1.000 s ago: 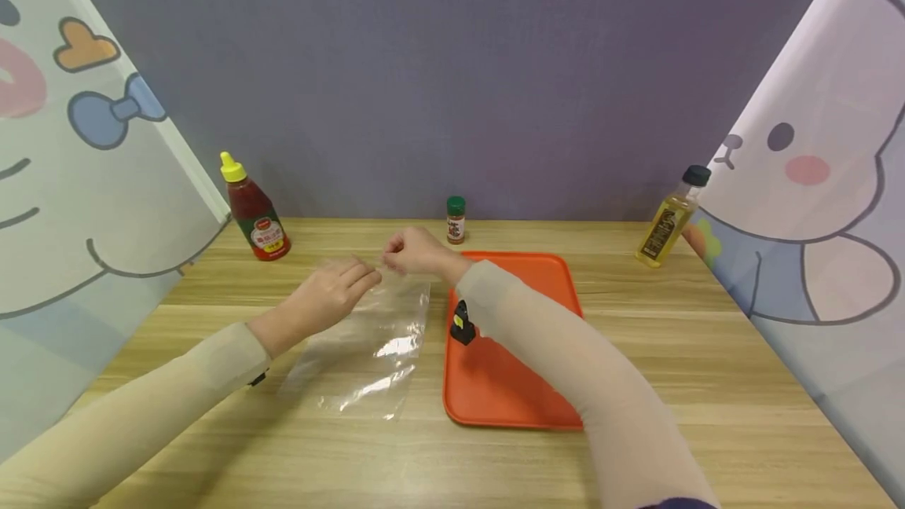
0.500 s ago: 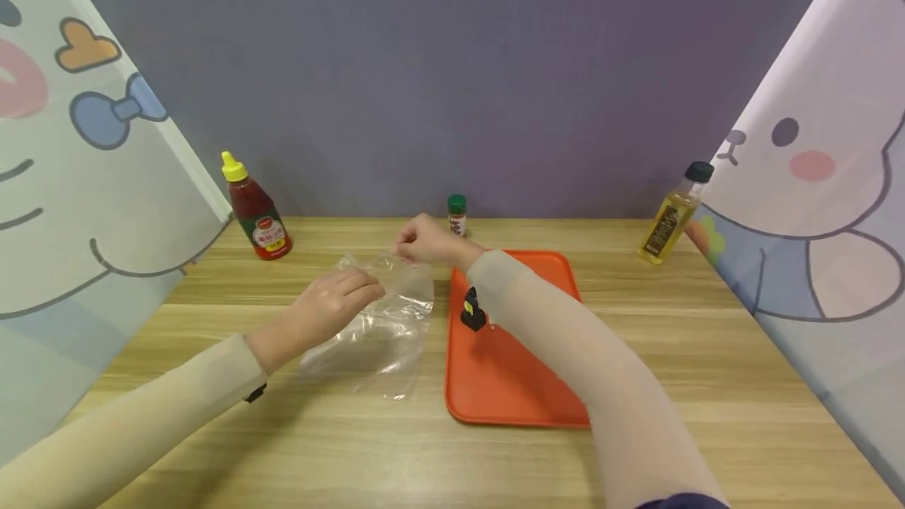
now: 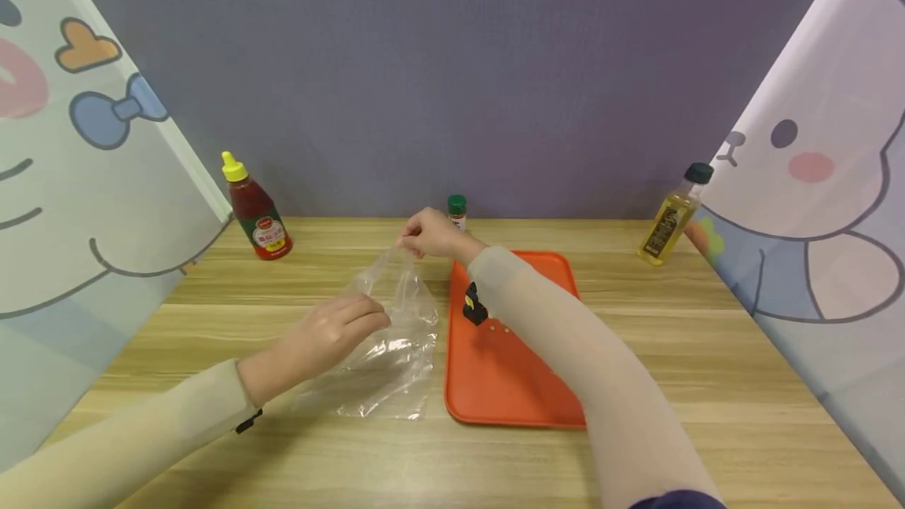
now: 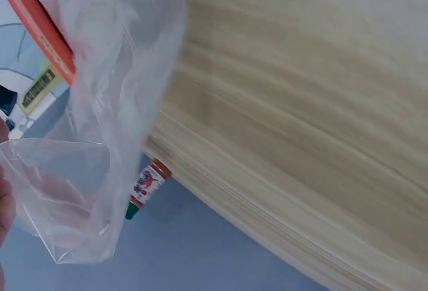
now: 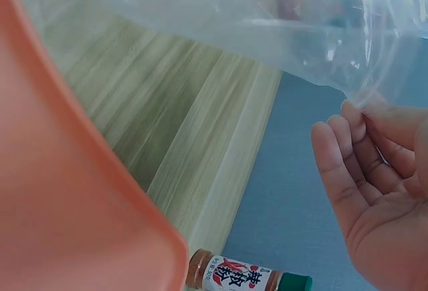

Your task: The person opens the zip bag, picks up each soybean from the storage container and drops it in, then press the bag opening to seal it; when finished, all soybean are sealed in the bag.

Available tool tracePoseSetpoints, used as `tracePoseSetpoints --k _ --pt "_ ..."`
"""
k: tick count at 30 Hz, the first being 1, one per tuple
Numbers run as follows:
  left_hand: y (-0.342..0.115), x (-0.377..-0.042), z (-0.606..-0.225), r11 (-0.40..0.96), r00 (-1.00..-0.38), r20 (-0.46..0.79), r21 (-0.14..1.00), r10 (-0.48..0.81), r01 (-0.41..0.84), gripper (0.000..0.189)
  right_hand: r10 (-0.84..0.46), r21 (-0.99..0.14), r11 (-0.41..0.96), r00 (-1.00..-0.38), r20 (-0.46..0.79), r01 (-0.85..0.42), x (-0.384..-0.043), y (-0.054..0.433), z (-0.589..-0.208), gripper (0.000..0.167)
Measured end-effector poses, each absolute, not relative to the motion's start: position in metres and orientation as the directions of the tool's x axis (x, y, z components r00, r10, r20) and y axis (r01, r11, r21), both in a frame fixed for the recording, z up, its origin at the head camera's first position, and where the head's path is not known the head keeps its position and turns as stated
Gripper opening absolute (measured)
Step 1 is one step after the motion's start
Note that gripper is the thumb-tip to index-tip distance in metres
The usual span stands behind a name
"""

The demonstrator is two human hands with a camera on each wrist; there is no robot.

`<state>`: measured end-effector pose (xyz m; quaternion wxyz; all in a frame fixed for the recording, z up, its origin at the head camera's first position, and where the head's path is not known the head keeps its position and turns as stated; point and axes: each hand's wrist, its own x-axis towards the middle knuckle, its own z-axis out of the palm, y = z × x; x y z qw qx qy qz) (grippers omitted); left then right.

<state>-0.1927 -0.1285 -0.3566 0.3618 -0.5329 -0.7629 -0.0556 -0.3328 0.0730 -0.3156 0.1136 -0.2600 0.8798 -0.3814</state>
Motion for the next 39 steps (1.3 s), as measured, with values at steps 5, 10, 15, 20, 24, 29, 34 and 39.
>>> tracePoseSetpoints --k 5,10,15,20,24,29,34,39 --pt "-0.123 -0.188 -0.357 0.420 -0.174 0.625 -0.270 0.761 0.866 0.024 -0.546 -0.711 0.593 -0.838 -0.009 -0.379 -0.333 0.073 -0.314 0.017" --pt "-0.120 -0.187 -0.359 0.430 -0.177 0.616 -0.290 0.767 0.855 0.024 -0.564 -0.708 0.588 -0.826 -0.012 -0.391 -0.330 0.070 -0.312 0.017" --pt "-0.119 -0.193 -0.359 0.446 -0.176 0.623 -0.308 0.762 0.840 0.023 -0.594 -0.763 0.536 -0.804 -0.036 -0.362 -0.325 0.067 -0.312 0.018" --pt "-0.121 -0.202 -0.359 0.482 -0.203 0.639 -0.298 0.742 0.824 0.025 -0.610 -0.796 0.513 -0.789 -0.075 -0.322 -0.320 0.065 -0.311 0.023" --pt "-0.125 -0.206 -0.359 0.501 -0.222 0.644 -0.289 0.732 0.816 0.026 -0.619 -0.774 0.534 -0.780 -0.086 -0.339 -0.316 0.066 -0.310 0.026" --pt "-0.132 -0.211 -0.359 0.534 -0.250 0.665 -0.263 0.704 0.804 0.025 -0.608 -0.764 0.545 -0.791 -0.075 -0.346 -0.313 0.070 -0.310 0.024" --pt "-0.138 -0.218 -0.361 0.553 -0.297 0.691 -0.176 0.658 0.814 0.019 -0.569 -0.762 0.562 -0.819 -0.072 -0.323 -0.308 0.075 -0.310 0.024" --pt "-0.143 -0.225 -0.362 0.554 -0.363 0.708 -0.047 0.605 0.831 0.014 -0.527 -0.755 0.576 -0.848 -0.049 -0.314 -0.303 0.078 -0.311 0.017"
